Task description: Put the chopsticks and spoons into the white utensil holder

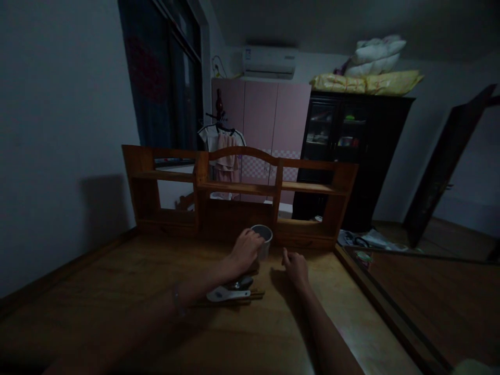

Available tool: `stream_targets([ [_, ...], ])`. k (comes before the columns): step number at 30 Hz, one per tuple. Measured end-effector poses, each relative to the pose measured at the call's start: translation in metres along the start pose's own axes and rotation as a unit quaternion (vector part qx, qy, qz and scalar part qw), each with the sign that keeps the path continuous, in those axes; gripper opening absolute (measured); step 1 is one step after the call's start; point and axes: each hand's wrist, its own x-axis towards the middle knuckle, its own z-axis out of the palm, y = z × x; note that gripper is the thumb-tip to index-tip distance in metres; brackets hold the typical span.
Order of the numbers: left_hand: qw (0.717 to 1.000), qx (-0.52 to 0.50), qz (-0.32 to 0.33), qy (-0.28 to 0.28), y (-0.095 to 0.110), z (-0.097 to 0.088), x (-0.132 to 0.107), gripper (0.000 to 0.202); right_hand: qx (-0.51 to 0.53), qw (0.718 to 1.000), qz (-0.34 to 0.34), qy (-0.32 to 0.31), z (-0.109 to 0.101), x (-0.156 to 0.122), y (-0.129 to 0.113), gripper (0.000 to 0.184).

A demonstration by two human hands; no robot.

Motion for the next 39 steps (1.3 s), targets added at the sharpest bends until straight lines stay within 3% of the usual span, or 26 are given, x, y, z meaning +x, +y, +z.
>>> stream_targets([
  [4, 0.999, -0.029, 0.018, -0.003, 0.025, 0.026, 0.011, 0.017, -0.006, 1.000, -0.014, 0.013, -0.001, 0.000, -0.002, 0.062],
  [9, 0.997, -0.075, -0.001, -0.004, 0.020, 0.045, 0.009, 0.015, 0.009, 1.000, -0.025, 0.016, 0.004, 0.000, -0.002, 0.063],
  [13, 0.991, -0.128, -0.004, 0.024, 0.019, 0.028, 0.009, 0.019, 0.011, 0.999, -0.029, 0.009, 0.008, 0.001, 0.001, 0.062],
  [15, 0.980, -0.187, -0.024, 0.058, 0.019, 0.012, 0.009, 0.033, 0.010, 1.000, -0.027, 0.005, 0.009, 0.002, 0.002, 0.063],
  [18, 0.922, -0.358, -0.111, 0.094, 0.009, -0.008, 0.003, 0.059, 0.008, 1.000, -0.026, 0.003, 0.010, 0.003, 0.003, 0.064],
  [20, 0.872, -0.464, -0.151, 0.044, -0.007, -0.013, -0.007, 0.061, 0.007, 1.000, -0.025, 0.002, 0.011, 0.003, 0.004, 0.063],
  [21, 0.859, -0.488, -0.151, 0.002, -0.017, -0.013, -0.014, 0.055, 0.007, 1.000, -0.025, 0.002, 0.012, 0.003, 0.004, 0.063],
  [26, 0.897, -0.364, -0.170, -0.185, -0.068, 0.012, -0.060, 0.032, 0.006, 1.000, -0.021, -0.001, 0.016, 0.003, 0.004, 0.061],
  [28, 0.891, -0.348, -0.174, -0.233, -0.080, 0.023, -0.075, 0.029, 0.005, 1.000, -0.019, -0.002, 0.016, 0.003, 0.004, 0.061],
  [33, 0.885, -0.331, -0.165, -0.283, -0.083, 0.035, -0.086, 0.029, -0.001, 1.000, -0.020, 0.001, 0.013, 0.003, 0.004, 0.062],
  [39, 0.919, -0.242, -0.143, -0.276, -0.073, 0.032, -0.078, 0.024, -0.004, 1.000, -0.024, 0.002, 0.012, 0.002, 0.002, 0.062],
])
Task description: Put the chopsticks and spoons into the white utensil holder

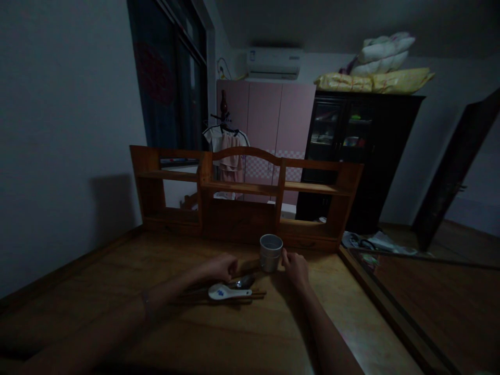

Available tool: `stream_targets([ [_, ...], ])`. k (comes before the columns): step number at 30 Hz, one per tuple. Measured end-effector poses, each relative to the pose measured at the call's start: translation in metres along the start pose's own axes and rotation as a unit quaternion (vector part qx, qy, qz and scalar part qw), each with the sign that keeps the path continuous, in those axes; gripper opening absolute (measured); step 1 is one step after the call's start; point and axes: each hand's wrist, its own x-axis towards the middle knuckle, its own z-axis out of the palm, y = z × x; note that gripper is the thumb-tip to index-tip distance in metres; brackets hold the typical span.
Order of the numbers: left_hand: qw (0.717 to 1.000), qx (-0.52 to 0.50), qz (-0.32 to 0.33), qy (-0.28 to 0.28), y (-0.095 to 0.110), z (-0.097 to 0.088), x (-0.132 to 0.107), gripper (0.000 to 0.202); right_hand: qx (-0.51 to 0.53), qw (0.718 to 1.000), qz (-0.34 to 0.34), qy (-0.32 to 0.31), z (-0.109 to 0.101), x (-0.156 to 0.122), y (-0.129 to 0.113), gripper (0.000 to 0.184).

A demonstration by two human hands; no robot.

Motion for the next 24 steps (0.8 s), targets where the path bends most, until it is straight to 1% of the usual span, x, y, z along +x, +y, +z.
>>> stream_targets([
  [6, 0.996, 0.082, -0.029, 0.030, 0.004, -0.001, 0.002, 0.015, -0.001, 1.000, -0.002, 0.000, 0.000, 0.000, 0.000, 0.062],
  [9, 0.994, 0.097, -0.036, 0.034, 0.005, -0.004, 0.001, 0.010, 0.001, 1.000, -0.008, -0.004, 0.001, 0.000, 0.000, 0.061],
  [12, 0.994, 0.098, -0.038, 0.036, 0.006, -0.008, -0.001, 0.009, 0.000, 1.000, -0.009, -0.004, 0.002, 0.000, 0.000, 0.060],
  [17, 0.996, 0.067, -0.030, 0.045, 0.005, -0.018, -0.004, 0.017, -0.007, 1.000, -0.003, -0.006, 0.002, 0.001, 0.000, 0.060],
  [22, 1.000, 0.005, 0.008, 0.025, 0.002, -0.035, -0.005, 0.033, -0.006, 1.000, -0.004, -0.014, 0.001, 0.001, -0.002, 0.059],
  [24, 0.999, -0.036, 0.024, 0.016, 0.002, -0.042, -0.007, 0.033, -0.004, 1.000, -0.006, -0.016, 0.000, 0.000, -0.002, 0.059],
])
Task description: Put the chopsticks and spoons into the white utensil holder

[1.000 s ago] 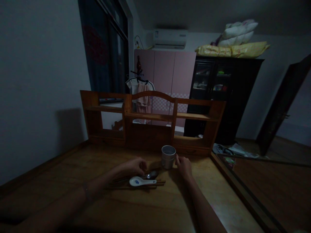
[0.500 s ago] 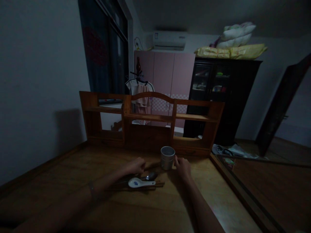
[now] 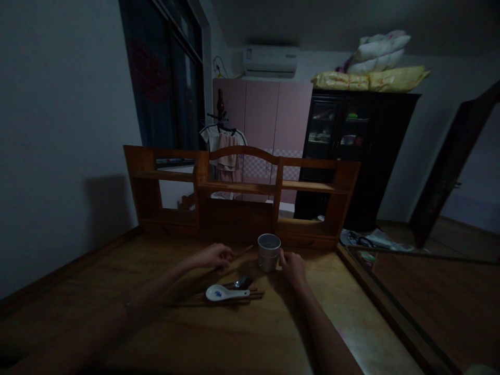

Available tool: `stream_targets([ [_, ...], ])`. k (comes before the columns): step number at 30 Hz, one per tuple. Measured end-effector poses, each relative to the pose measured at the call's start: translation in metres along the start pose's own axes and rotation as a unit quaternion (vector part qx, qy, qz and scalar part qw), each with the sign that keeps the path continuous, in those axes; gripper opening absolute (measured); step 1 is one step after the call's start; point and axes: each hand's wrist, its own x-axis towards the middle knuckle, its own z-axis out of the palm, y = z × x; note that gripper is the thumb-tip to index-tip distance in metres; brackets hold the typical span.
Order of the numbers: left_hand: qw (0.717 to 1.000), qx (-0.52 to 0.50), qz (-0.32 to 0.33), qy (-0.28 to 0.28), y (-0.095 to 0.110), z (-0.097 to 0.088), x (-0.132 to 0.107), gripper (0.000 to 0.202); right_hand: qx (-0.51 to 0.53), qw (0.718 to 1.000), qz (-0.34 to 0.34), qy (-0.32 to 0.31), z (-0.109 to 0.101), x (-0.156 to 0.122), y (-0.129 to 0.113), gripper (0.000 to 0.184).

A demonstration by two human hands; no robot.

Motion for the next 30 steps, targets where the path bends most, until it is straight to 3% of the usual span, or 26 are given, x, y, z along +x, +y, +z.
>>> stream_targets([
  [6, 0.992, -0.123, -0.015, 0.001, 0.015, -0.015, -0.008, 0.032, -0.002, 1.000, 0.010, 0.003, -0.002, -0.001, -0.001, 0.060],
  [10, 0.979, -0.191, -0.039, 0.053, 0.033, -0.022, -0.011, 0.041, 0.001, 1.000, 0.008, 0.003, -0.002, -0.002, -0.001, 0.060],
  [13, 0.970, -0.217, -0.011, 0.105, 0.043, -0.024, -0.010, 0.042, 0.003, 1.000, 0.005, 0.004, -0.002, -0.002, 0.000, 0.059],
  [18, 0.958, -0.175, 0.011, 0.227, 0.048, -0.020, -0.006, 0.039, 0.011, 1.000, -0.002, 0.001, -0.002, -0.001, 0.001, 0.060],
  [21, 0.954, -0.128, 0.004, 0.272, 0.047, -0.015, -0.005, 0.040, 0.014, 1.000, -0.001, -0.001, -0.003, -0.001, 0.001, 0.061],
  [26, 0.953, -0.100, 0.006, 0.286, 0.046, -0.005, -0.006, 0.035, 0.017, 1.000, 0.004, 0.006, -0.004, -0.002, -0.001, 0.060],
  [30, 0.951, -0.064, 0.004, 0.302, 0.049, -0.008, -0.002, 0.033, 0.022, 1.000, 0.015, 0.017, -0.008, -0.003, -0.001, 0.063],
])
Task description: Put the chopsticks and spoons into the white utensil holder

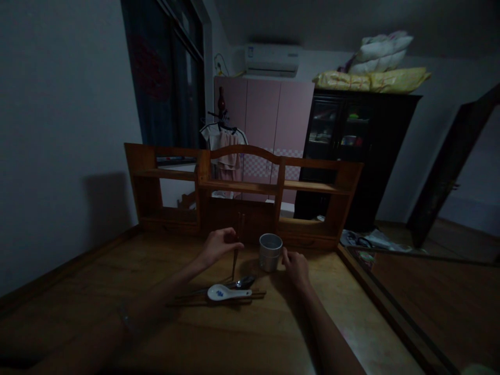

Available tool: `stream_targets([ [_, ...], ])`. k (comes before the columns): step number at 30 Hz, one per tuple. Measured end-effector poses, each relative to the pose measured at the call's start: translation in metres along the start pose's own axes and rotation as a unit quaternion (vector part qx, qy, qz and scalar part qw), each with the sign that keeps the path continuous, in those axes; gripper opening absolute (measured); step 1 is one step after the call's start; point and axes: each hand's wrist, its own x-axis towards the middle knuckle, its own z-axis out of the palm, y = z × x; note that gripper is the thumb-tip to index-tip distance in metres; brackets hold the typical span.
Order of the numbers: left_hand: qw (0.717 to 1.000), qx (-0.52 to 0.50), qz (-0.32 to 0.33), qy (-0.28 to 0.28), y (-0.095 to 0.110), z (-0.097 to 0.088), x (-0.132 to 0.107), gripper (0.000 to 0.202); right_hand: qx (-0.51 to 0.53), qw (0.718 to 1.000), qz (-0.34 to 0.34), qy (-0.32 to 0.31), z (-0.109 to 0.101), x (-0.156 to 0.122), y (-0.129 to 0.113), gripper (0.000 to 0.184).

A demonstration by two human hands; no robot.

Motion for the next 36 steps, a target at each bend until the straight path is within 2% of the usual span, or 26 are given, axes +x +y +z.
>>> stream_targets([
  [4, 1.000, 0.019, 0.020, -0.010, 0.015, -0.004, 0.020, 0.033, 0.048, 0.996, 0.012, 0.068, -0.019, 0.007, -0.007, 0.065],
  [6, 0.999, 0.004, 0.038, -0.038, 0.025, -0.006, 0.032, 0.032, 0.128, 0.987, -0.015, 0.094, -0.036, 0.016, -0.020, 0.060],
  [7, 0.997, -0.011, 0.045, -0.055, 0.029, -0.007, 0.037, 0.031, 0.182, 0.979, -0.040, 0.084, -0.046, 0.022, -0.030, 0.056],
  [9, 0.994, -0.043, 0.054, -0.090, 0.038, -0.008, 0.045, 0.030, 0.289, 0.953, -0.089, 0.022, -0.068, 0.034, -0.054, 0.045],
  [11, 0.988, -0.051, 0.059, -0.136, 0.044, -0.011, 0.049, 0.029, 0.356, 0.925, -0.116, -0.062, -0.088, 0.048, -0.082, 0.044],
  [15, 0.976, 0.028, 0.070, -0.203, 0.050, -0.025, 0.051, 0.027, 0.417, 0.875, -0.172, -0.174, -0.113, 0.075, -0.128, 0.044],
  [18, 0.974, 0.037, 0.066, -0.212, 0.050, -0.038, 0.051, 0.028, 0.424, 0.860, -0.197, -0.206, -0.117, 0.088, -0.148, 0.035],
  [23, 0.980, 0.021, 0.045, -0.195, 0.041, -0.046, 0.054, 0.031, 0.398, 0.876, -0.204, -0.179, -0.113, 0.093, -0.161, 0.029],
  [28, 0.966, -0.067, 0.008, -0.249, 0.029, -0.036, 0.059, 0.038, 0.391, 0.885, -0.190, -0.166, -0.105, 0.089, -0.159, 0.029],
  [36, 0.959, -0.059, 0.020, -0.277, 0.010, -0.016, 0.072, 0.046, 0.316, 0.911, -0.226, -0.140, -0.096, 0.101, -0.149, 0.030],
])
